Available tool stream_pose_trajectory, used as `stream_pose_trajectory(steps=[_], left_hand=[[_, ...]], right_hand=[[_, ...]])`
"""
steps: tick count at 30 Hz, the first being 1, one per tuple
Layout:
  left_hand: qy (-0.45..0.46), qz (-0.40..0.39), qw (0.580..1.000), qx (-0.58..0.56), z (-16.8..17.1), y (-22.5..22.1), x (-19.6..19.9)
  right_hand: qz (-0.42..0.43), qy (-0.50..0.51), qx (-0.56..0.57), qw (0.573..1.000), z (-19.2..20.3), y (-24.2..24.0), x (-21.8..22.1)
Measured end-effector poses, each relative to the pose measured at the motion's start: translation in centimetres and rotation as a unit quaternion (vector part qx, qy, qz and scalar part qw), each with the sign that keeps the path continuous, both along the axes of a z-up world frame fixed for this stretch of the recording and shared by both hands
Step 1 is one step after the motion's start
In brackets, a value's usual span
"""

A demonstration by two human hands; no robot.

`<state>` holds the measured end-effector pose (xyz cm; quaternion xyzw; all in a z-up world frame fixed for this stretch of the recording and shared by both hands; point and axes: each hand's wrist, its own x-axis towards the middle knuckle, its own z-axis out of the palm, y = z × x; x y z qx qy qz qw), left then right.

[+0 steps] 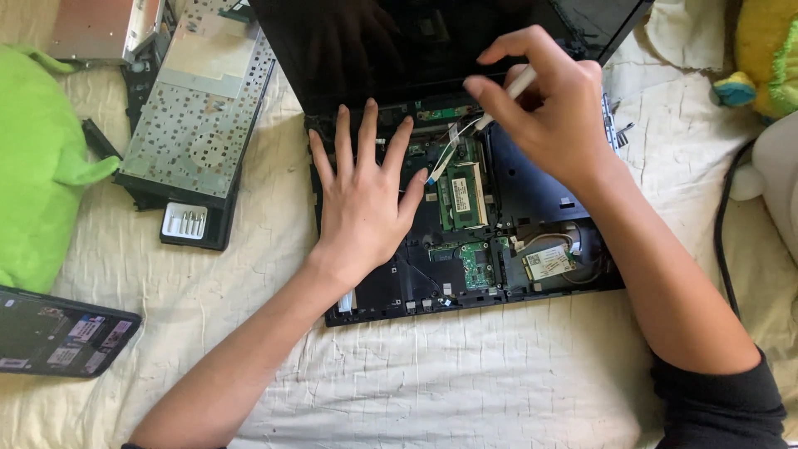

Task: Connecting ribbon cables and internal components to a laptop motherboard during a repair process.

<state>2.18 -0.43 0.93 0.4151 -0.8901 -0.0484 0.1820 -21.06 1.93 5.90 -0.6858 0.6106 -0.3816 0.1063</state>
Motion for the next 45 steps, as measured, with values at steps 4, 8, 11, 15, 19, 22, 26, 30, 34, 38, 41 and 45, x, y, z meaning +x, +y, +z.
stream_pose_trajectory(steps=[4,8,11,15,19,22,26,30,34,38,41,45], left_hand=[[0.002,-0.004,1.0,-0.008,0.3,0.1,0.1],[-0.011,-0.007,1.0,-0.013,0.6,0.2,0.1],[-0.008,-0.009,1.0,0.002,0.4,0.1,0.2],[0.0,-0.001,1.0,0.012,0.3,0.1,0.0],[-0.011,0.003,1.0,0.0,0.1,0.3,-0.1],[-0.02,0.022,1.0,-0.003,-0.1,0.1,-0.2],[-0.016,0.019,1.0,-0.009,0.1,0.1,-0.1],[-0.024,0.015,1.0,-0.007,0.5,0.1,-0.2],[-0.034,0.009,0.999,-0.003,0.6,0.1,-0.1],[-0.04,0.006,0.999,-0.001,0.7,0.1,-0.1],[-0.037,0.0,0.999,0.003,1.0,0.2,0.0],[-0.034,0.0,0.999,0.001,1.1,0.2,0.0]], right_hand=[[0.051,0.028,-0.019,0.998,1.4,0.7,0.5],[0.08,0.043,-0.021,0.996,4.1,1.8,1.9],[0.127,0.043,-0.03,0.991,5.0,2.7,2.7],[0.121,0.057,-0.013,0.991,4.9,2.9,2.8],[0.124,0.031,-0.005,0.992,1.3,2.7,0.5],[0.052,-0.015,0.06,0.997,-2.2,2.8,-1.5],[0.004,-0.166,0.085,0.982,-3.0,3.0,-2.1],[-0.002,-0.162,0.111,0.981,-2.7,3.1,-1.8],[-0.004,-0.156,0.133,0.979,-2.2,3.1,-1.2],[0.016,-0.156,0.123,0.98,-2.2,3.0,-0.7],[0.024,-0.129,0.093,0.987,-2.4,3.2,-0.7],[0.02,-0.043,-0.008,0.999,-3.5,3.5,-1.3]])
